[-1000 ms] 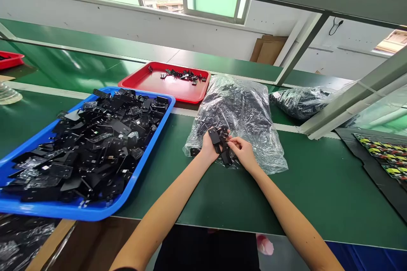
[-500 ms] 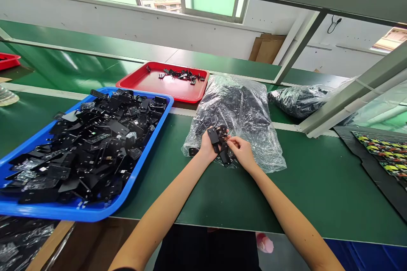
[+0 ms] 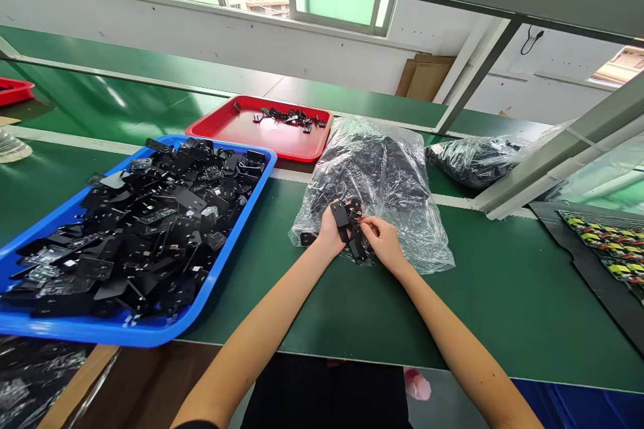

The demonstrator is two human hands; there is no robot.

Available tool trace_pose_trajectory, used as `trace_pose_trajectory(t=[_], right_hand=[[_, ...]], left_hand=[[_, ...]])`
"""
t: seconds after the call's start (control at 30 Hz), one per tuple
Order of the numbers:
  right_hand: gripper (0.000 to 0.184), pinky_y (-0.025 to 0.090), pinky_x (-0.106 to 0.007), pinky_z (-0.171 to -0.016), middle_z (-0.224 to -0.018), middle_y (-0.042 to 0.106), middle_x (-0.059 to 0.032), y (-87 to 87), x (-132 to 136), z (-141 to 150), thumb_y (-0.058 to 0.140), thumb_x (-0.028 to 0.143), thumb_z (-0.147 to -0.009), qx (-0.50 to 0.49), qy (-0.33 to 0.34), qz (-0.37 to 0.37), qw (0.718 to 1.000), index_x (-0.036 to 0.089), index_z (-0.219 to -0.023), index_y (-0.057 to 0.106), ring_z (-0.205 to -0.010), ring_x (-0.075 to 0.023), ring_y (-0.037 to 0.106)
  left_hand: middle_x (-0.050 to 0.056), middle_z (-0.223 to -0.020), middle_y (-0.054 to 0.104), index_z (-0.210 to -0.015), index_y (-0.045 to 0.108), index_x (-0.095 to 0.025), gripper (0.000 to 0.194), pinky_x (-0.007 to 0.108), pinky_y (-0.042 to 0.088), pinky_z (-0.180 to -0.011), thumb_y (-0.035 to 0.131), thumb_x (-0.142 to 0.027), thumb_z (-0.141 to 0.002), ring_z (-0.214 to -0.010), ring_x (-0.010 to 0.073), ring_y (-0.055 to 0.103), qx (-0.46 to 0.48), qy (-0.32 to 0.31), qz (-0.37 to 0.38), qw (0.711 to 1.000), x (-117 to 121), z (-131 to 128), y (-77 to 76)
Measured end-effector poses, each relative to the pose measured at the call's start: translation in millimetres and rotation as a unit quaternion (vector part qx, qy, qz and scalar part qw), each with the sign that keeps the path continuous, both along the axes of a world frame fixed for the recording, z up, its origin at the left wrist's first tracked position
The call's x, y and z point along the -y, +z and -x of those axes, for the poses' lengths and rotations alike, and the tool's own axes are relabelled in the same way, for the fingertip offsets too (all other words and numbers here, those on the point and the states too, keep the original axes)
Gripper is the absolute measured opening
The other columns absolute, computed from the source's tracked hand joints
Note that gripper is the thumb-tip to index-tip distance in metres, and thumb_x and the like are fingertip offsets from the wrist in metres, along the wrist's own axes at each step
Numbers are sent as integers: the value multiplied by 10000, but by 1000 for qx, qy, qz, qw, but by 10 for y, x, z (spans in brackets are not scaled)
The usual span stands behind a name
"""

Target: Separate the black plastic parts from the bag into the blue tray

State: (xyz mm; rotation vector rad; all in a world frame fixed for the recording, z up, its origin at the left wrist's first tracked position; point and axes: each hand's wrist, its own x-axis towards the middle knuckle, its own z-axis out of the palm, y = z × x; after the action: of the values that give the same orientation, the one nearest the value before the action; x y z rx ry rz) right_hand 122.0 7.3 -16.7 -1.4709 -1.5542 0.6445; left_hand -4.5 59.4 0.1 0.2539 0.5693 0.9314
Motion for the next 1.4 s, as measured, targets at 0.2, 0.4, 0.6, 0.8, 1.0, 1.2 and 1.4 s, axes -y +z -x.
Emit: trace_pose_trajectory(t=[0.2,0.4,0.6,0.8,1.0,1.2,1.4], right_hand=[[274,336,-256,-543,-611,525,-2,-15,-3,1,456,380,-843,15,7,-1,1000,176,-790,631,-547,-143,425],[267,338,-254,-549,-617,533,-4,-25,2,-6,446,365,-851,29,11,-2,1000,178,-801,631,-556,-145,436],[275,338,-256,-550,-609,529,-2,-31,1,-9,438,366,-856,39,12,-1,999,179,-810,633,-554,-147,439],[286,332,-259,-551,-608,521,-5,-22,5,-4,427,366,-861,47,11,-2,999,176,-826,639,-553,-150,438],[287,328,-260,-550,-590,495,3,-37,7,-13,427,372,-865,52,14,0,999,182,-828,640,-545,-149,431],[284,324,-260,-548,-593,498,2,-46,8,-13,425,377,-863,51,15,3,999,184,-827,631,-547,-151,430],[291,320,-262,-557,-604,514,-2,-37,9,-10,419,379,-864,52,16,4,998,180,-834,629,-551,-152,442]], left_hand=[[122,-833,685,-768,620,-136,433,363,532,-735,311,-396,-923,-802,236,661,-7,10,1,1000,12,-8,-7],[114,-810,682,-784,618,-135,420,362,532,-740,321,-398,-923,-803,238,662,-11,16,8,1000,6,-14,-15],[123,-809,681,-815,635,-117,444,362,532,-733,312,-401,-927,-806,246,663,-14,18,14,1000,18,-14,11],[125,-804,683,-832,646,-113,457,358,534,-721,306,-402,-928,-804,250,662,-8,14,9,1000,31,-16,25],[119,-811,687,-893,652,-113,434,356,537,-725,324,-396,-920,-805,247,662,-9,16,14,1000,34,-17,5],[118,-818,688,-911,649,-110,432,360,538,-725,330,-400,-921,-805,247,662,-3,17,13,1000,26,-25,-16],[115,-806,686,-862,641,-119,436,359,538,-732,320,-407,-926,-810,246,663,7,15,13,1000,28,-25,-18]])
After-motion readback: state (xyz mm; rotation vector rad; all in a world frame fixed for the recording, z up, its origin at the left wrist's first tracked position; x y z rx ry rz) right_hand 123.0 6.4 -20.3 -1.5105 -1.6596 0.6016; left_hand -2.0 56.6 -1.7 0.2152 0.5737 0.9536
